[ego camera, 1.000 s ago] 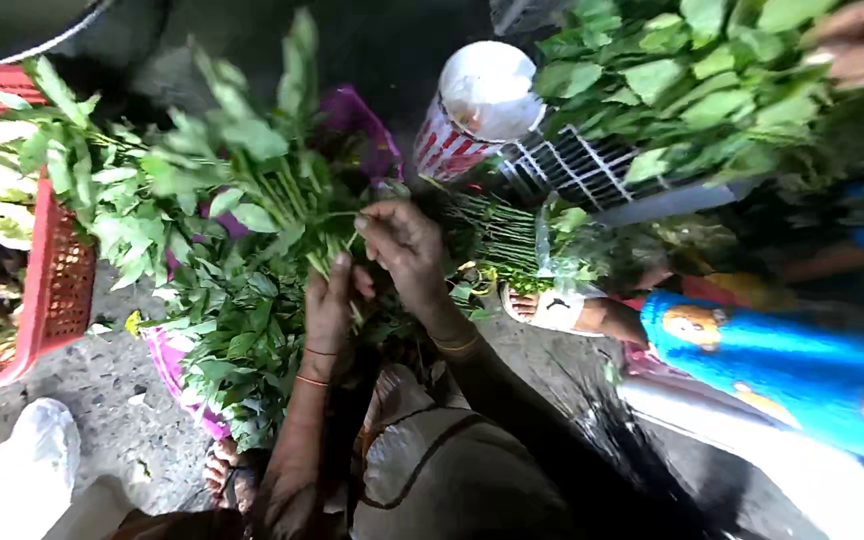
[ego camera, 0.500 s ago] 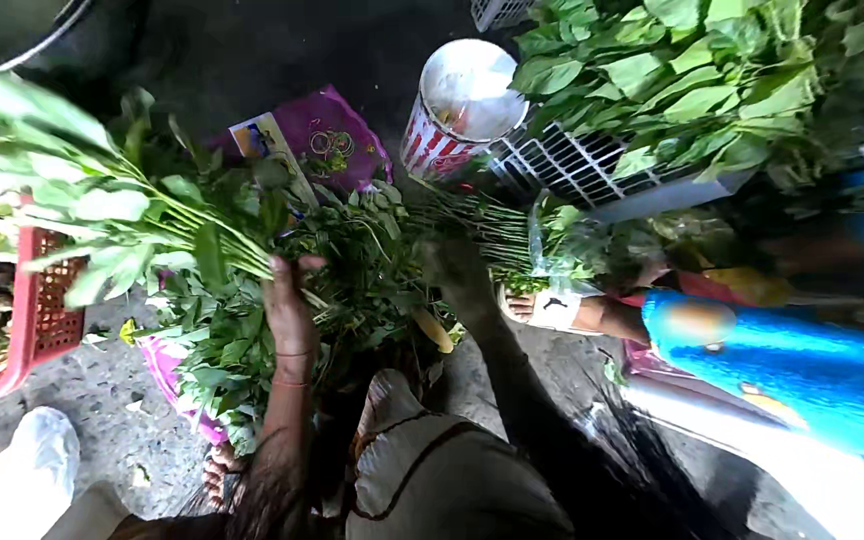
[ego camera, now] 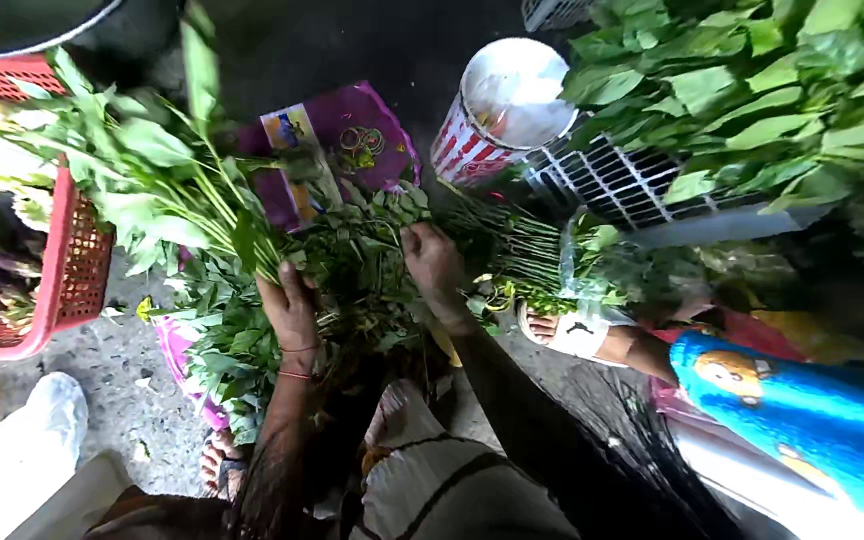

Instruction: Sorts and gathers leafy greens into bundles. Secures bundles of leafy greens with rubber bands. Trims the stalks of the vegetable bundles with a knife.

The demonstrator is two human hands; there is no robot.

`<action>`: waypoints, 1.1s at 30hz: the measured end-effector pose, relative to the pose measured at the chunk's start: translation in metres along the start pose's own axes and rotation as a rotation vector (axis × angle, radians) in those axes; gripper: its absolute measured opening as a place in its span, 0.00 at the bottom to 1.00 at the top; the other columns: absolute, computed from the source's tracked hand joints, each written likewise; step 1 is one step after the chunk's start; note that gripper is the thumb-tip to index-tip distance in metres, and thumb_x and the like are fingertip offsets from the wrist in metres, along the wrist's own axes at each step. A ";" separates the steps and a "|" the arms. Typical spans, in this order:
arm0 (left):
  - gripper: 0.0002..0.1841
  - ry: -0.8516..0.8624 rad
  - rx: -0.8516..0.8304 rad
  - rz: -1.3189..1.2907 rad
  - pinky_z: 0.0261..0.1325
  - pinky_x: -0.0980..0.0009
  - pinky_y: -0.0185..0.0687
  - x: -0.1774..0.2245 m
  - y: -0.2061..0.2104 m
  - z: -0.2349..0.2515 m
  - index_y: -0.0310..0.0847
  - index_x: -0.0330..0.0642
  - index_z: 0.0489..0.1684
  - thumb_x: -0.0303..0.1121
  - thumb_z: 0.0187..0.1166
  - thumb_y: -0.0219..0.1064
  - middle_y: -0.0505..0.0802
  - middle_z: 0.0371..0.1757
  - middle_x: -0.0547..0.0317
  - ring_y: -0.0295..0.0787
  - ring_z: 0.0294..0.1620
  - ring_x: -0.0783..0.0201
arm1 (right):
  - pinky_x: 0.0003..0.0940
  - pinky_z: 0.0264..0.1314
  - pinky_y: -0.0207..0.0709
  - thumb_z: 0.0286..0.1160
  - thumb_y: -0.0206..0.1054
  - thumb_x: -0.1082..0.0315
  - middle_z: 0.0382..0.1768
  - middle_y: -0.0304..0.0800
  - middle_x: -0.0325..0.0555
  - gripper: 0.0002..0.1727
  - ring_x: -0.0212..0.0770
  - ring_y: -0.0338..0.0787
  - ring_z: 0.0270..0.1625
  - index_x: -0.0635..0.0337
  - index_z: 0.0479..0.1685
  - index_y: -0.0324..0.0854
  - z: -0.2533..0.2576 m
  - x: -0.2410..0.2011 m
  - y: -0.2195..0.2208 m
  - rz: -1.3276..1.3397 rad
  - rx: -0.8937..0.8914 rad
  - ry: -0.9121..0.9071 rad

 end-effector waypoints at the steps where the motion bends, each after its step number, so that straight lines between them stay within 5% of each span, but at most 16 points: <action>1: 0.17 0.046 0.069 0.063 0.22 0.72 0.79 0.003 -0.008 0.004 0.62 0.40 0.72 0.41 0.95 0.48 0.77 0.26 0.65 0.75 0.18 0.70 | 0.67 0.48 0.84 0.88 0.60 0.54 0.57 0.89 0.64 0.21 0.66 0.92 0.50 0.63 0.59 0.86 0.016 0.001 0.009 -0.092 -0.028 0.019; 4: 0.16 0.133 0.162 0.088 0.21 0.71 0.74 0.013 -0.028 0.010 0.66 0.43 0.68 0.43 0.94 0.50 0.73 0.23 0.67 0.71 0.16 0.71 | 0.70 0.57 0.80 0.82 0.64 0.59 0.66 0.86 0.63 0.18 0.67 0.90 0.60 0.62 0.57 0.90 0.044 0.002 0.031 -0.184 -0.193 0.115; 7: 0.12 0.068 0.092 -0.135 0.13 0.80 0.67 0.023 -0.034 0.014 0.80 0.49 0.54 0.42 0.94 0.52 0.72 0.14 0.74 0.64 0.10 0.77 | 0.63 0.60 0.81 0.82 0.68 0.61 0.59 0.89 0.60 0.16 0.59 0.89 0.58 0.63 0.58 0.89 0.036 -0.007 0.005 0.175 -0.196 0.109; 9: 0.15 0.007 0.023 -0.229 0.11 0.82 0.62 0.028 -0.030 0.015 0.84 0.48 0.51 0.41 0.94 0.51 0.70 0.12 0.76 0.61 0.08 0.79 | 0.41 0.40 0.79 0.83 0.68 0.57 0.47 0.90 0.49 0.16 0.42 0.85 0.40 0.57 0.59 0.87 0.022 -0.014 -0.031 0.476 -0.195 0.071; 11: 0.15 -0.025 -0.018 -0.287 0.10 0.83 0.59 0.032 -0.023 0.016 0.84 0.46 0.47 0.40 0.94 0.50 0.69 0.11 0.75 0.58 0.07 0.79 | 0.19 0.22 0.67 0.84 0.66 0.59 0.35 0.89 0.35 0.12 0.24 0.74 0.22 0.55 0.54 0.89 0.019 -0.019 -0.061 0.766 -0.194 0.044; 17: 0.14 -0.093 -0.155 -0.269 0.13 0.81 0.66 0.044 0.004 0.009 0.77 0.44 0.48 0.39 0.95 0.47 0.71 0.12 0.73 0.64 0.08 0.77 | 0.13 0.21 0.74 0.88 0.59 0.62 0.36 0.90 0.30 0.10 0.20 0.79 0.22 0.48 0.50 0.87 0.008 -0.042 -0.116 1.265 -0.223 0.083; 19: 0.13 -0.032 -0.226 -0.156 0.26 0.77 0.79 0.046 0.014 0.003 0.74 0.38 0.55 0.37 0.94 0.48 0.81 0.20 0.70 0.78 0.18 0.75 | 0.13 0.22 0.75 0.86 0.59 0.64 0.35 0.90 0.30 0.09 0.20 0.81 0.23 0.46 0.49 0.86 0.007 -0.051 -0.119 1.337 -0.223 0.039; 21: 0.17 -0.034 -0.331 -0.118 0.48 0.67 0.92 0.048 0.026 -0.011 0.71 0.29 0.66 0.35 0.94 0.48 0.95 0.38 0.58 0.94 0.38 0.66 | 0.15 0.28 0.78 0.84 0.60 0.66 0.36 0.90 0.29 0.08 0.21 0.83 0.26 0.45 0.51 0.83 0.008 -0.059 -0.115 1.344 -0.200 0.015; 23: 0.20 -0.144 -0.442 -0.165 0.55 0.62 0.93 0.051 0.040 -0.028 0.65 0.29 0.74 0.34 0.94 0.46 0.96 0.54 0.50 0.97 0.51 0.60 | 0.18 0.28 0.79 0.84 0.60 0.65 0.38 0.89 0.30 0.06 0.23 0.83 0.26 0.45 0.51 0.80 0.009 -0.067 -0.109 1.362 -0.175 0.025; 26: 0.19 -0.316 -0.523 -0.288 0.42 0.63 0.96 0.060 0.055 -0.051 0.63 0.31 0.75 0.34 0.95 0.45 0.96 0.55 0.49 0.98 0.44 0.57 | 0.17 0.23 0.77 0.88 0.57 0.62 0.43 0.88 0.32 0.07 0.23 0.81 0.25 0.45 0.54 0.78 0.008 -0.078 -0.103 1.323 -0.148 0.055; 28: 0.16 -0.365 -0.545 -0.349 0.32 0.68 0.93 0.065 0.060 -0.059 0.64 0.32 0.70 0.33 0.96 0.45 0.97 0.46 0.50 0.96 0.30 0.62 | 0.16 0.19 0.73 0.89 0.55 0.61 0.43 0.89 0.33 0.09 0.22 0.79 0.22 0.47 0.54 0.80 0.006 -0.084 -0.102 1.230 -0.120 0.038; 30: 0.13 -0.353 -0.549 -0.400 0.20 0.78 0.78 0.065 0.061 -0.060 0.69 0.32 0.62 0.33 0.95 0.46 0.94 0.32 0.56 0.81 0.16 0.73 | 0.15 0.16 0.70 0.90 0.56 0.59 0.43 0.90 0.32 0.12 0.21 0.76 0.19 0.49 0.56 0.83 0.004 -0.087 -0.100 1.159 -0.121 0.007; 33: 0.09 -0.343 -0.527 -0.438 0.14 0.83 0.65 0.063 0.061 -0.055 0.74 0.36 0.52 0.31 0.93 0.51 0.79 0.19 0.65 0.65 0.11 0.78 | 0.15 0.15 0.69 0.90 0.55 0.57 0.40 0.88 0.31 0.17 0.22 0.76 0.19 0.49 0.67 0.82 0.003 -0.089 -0.097 1.099 -0.156 -0.034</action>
Point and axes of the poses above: each hand's wrist, its own z-axis towards the middle knuckle, its own y-axis out of the palm, x = y × z, the point moved 5 cm from there along z, towards the middle knuckle
